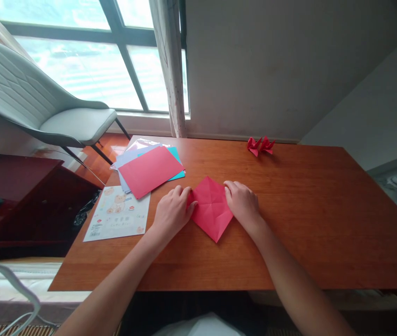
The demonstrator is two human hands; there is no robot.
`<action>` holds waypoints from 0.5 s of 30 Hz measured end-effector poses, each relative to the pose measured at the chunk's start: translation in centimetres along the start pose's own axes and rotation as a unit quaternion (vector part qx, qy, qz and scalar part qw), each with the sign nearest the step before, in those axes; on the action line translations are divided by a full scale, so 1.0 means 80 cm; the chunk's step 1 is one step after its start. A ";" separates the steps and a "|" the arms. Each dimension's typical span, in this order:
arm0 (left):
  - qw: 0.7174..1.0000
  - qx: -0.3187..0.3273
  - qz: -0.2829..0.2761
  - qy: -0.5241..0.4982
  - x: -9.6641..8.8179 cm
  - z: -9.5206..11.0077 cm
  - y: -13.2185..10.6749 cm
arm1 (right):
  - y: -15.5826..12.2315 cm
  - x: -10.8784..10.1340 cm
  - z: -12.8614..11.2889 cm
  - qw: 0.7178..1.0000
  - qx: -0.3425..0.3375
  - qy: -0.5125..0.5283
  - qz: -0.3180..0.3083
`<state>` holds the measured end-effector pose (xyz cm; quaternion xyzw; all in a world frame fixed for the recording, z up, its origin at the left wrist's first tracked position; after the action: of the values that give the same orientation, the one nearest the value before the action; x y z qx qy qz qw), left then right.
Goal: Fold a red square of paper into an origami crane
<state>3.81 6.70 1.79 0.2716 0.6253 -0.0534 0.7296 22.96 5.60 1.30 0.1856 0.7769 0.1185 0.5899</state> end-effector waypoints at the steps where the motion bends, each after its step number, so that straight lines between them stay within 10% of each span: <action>1: 1.000 0.001 0.000 -0.004 0.000 0.000 0.000 | 0.001 -0.004 -0.003 1.000 -0.018 -0.009 0.018; 8: 0.998 -0.033 0.001 -0.045 0.001 -0.007 0.000 | -0.014 -0.008 -0.063 0.974 -0.221 0.052 0.006; 15: 0.971 -0.107 0.067 -0.203 -0.011 -0.011 0.009 | -0.031 0.006 -0.083 0.971 -0.223 0.073 -0.038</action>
<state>3.16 7.48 2.82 0.2166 0.4462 0.0091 0.8683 16.06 3.81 1.69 0.0105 0.7780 0.2796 0.5625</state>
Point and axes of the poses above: each hand's wrist, its own y-axis towards the middle knuckle, its own x-axis out of the palm, z = x × y, the point moved 8 cm from there along y, towards the middle knuckle, and after that the axes turned 15 degrees about z, right-handed, at the moved point
